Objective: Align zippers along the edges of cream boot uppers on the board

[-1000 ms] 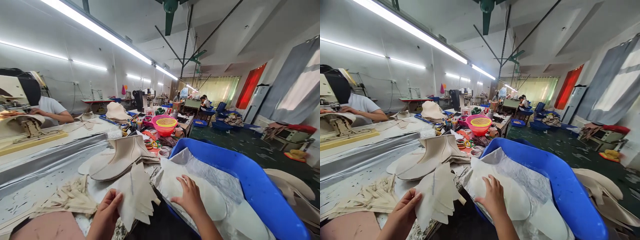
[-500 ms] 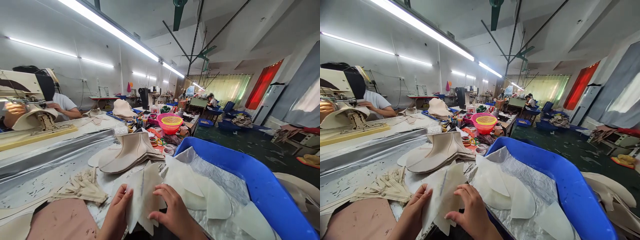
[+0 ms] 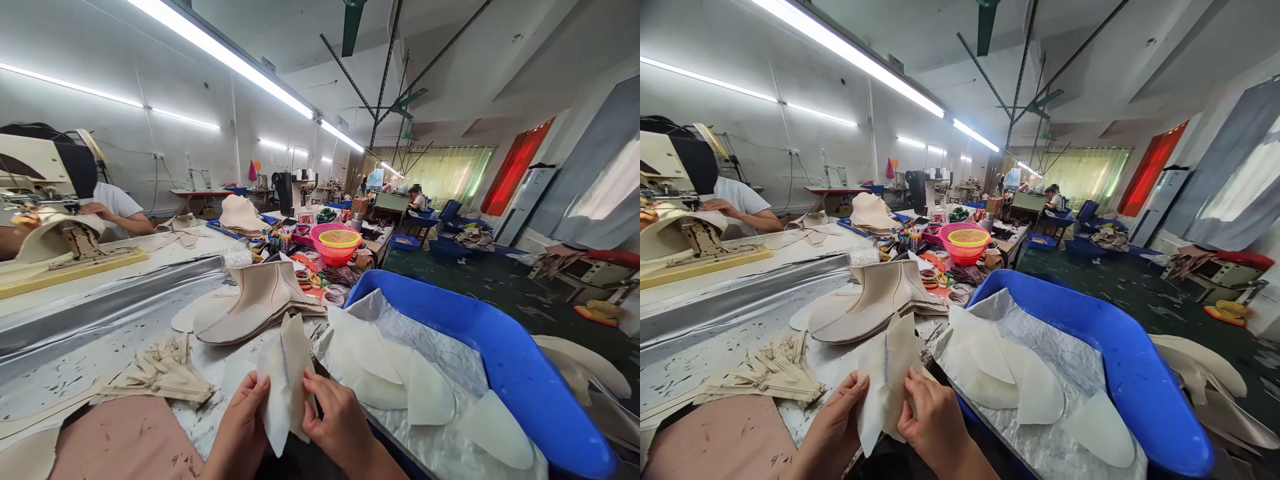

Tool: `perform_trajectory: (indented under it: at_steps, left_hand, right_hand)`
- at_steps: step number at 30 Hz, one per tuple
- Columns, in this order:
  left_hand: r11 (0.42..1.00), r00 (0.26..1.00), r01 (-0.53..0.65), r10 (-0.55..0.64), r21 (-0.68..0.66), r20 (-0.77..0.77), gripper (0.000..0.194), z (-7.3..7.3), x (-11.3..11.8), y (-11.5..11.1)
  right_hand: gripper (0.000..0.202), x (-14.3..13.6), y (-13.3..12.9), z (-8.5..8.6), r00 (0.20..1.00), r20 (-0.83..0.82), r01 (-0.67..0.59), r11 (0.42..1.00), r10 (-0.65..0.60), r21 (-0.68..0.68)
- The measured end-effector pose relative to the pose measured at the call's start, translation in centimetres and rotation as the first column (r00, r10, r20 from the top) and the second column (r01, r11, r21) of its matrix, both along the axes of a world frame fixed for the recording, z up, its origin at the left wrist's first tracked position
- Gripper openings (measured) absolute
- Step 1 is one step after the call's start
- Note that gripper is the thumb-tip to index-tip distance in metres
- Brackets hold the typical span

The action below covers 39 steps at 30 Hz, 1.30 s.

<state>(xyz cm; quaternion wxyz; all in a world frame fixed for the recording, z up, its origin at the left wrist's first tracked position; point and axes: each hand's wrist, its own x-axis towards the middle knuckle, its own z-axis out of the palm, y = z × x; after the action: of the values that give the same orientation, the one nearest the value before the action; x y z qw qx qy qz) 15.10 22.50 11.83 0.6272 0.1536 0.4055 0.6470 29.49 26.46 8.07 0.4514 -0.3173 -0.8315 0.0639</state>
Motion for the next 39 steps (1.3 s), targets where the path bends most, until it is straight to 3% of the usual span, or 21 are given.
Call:
perform_trajectory:
  at_steps: [3, 5, 7, 10, 14, 16, 18, 21, 23, 25, 27, 29, 31, 33, 35, 37, 39]
  left_hand:
    - [1.0, 0.995, -0.019, 0.021, 0.025, -0.093, 0.043, -0.2, -0.4, 0.0]
    - [1.0, 0.982, -0.001, 0.006, 0.028, -0.188, 0.044, -0.5, -0.5, -0.2]
    - [0.998, 0.953, -0.005, 0.023, 0.059, -0.303, 0.043, -0.8, -0.4, -0.5]
    - [0.988, 0.897, -0.029, 0.092, 0.149, -0.433, 0.041, -1.1, 0.2, -0.8]
    - [0.987, 0.879, 0.008, 0.069, 0.159, -0.472, 0.045, -0.8, 0.1, -1.0]
    - [0.991, 0.87, 0.01, 0.058, 0.133, -0.491, 0.045, -0.5, -0.4, -1.1]
    - [0.993, 0.875, -0.018, 0.074, 0.119, -0.478, 0.045, -0.3, -1.0, -1.0]
    - [0.995, 0.935, -0.068, 0.089, 0.075, -0.343, 0.047, 0.2, -1.7, -0.9]
    - [0.995, 0.968, -0.089, 0.096, 0.037, -0.23, 0.046, 0.5, -2.1, -0.8]
    - [0.996, 0.984, -0.089, 0.089, 0.005, -0.151, 0.044, 0.8, -2.4, -0.6]
    - [0.997, 0.992, -0.073, 0.072, -0.009, -0.1, 0.043, 0.9, -2.7, -0.5]
    - [0.999, 0.998, -0.044, 0.044, -0.007, -0.046, 0.041, 0.7, -2.7, -0.5]
    - [0.999, 0.999, 0.04, -0.04, 0.02, 0.005, 0.045, 0.1, -2.2, -0.5]
    - [0.989, 0.992, 0.124, -0.121, 0.075, -0.033, 0.051, -0.7, -1.3, -0.6]
    - [0.982, 0.98, 0.137, -0.116, 0.127, -0.16, 0.05, -1.5, -0.3, -0.8]
    - [0.982, 0.962, 0.135, -0.097, 0.135, -0.256, 0.043, -2.0, 0.4, -0.9]
    - [0.978, 0.954, 0.166, -0.128, 0.122, -0.272, 0.033, -2.2, 0.6, -1.0]
  right_hand:
    - [0.031, 0.3, 0.3, 0.3, 0.997, -0.061, -0.066, 0.979, 0.055, -0.193]
    - [0.019, 0.5, 0.3, 0.9, 0.988, -0.14, -0.115, 0.908, 0.063, -0.402]
    - [0.013, 0.5, 0.0, 1.6, 0.985, -0.173, -0.094, 0.87, 0.01, -0.484]
    - [0.03, 0.0, -0.4, 2.3, 0.991, -0.116, 0.028, 0.943, -0.071, -0.331]
    - [0.011, -0.4, -0.4, 2.1, 0.994, 0.025, 0.107, 0.992, -0.106, -0.06]
    - [0.016, -0.1, 0.0, 1.8, 0.988, 0.043, 0.15, 0.989, -0.15, 0.021]
    - [0.019, 0.6, 0.3, 1.6, 0.989, 0.013, 0.151, 0.988, -0.15, -0.043]
    - [0.014, 1.8, 0.3, 1.7, 0.999, -0.019, 0.039, 0.975, -0.045, -0.217]
    - [0.03, 2.5, -0.1, 1.8, 0.998, 0.039, -0.047, 0.969, 0.058, -0.242]
    - [0.041, 2.8, -0.6, 1.6, 0.984, 0.111, -0.11, 0.966, 0.138, -0.232]
    - [0.03, 2.7, -1.2, 1.3, 0.978, 0.105, -0.16, 0.969, 0.182, -0.188]
    - [0.018, 2.3, -1.6, 1.0, 0.98, 0.044, -0.191, 0.979, 0.195, -0.073]
    - [0.021, 1.5, -1.9, 0.8, 0.979, 0.02, -0.204, 0.977, 0.203, 0.064]
    - [0.025, 0.7, -2.1, 0.7, 0.981, 0.038, -0.194, 0.965, 0.19, 0.175]
    - [0.024, 0.1, -2.4, 0.8, 0.981, 0.026, -0.193, 0.959, 0.192, 0.207]
    - [0.022, -0.3, -2.8, 0.9, 0.977, -0.061, -0.197, 0.973, 0.205, 0.117]
    - [0.017, -0.4, -3.0, 1.1, 0.961, -0.199, -0.215, 0.972, 0.193, -0.095]
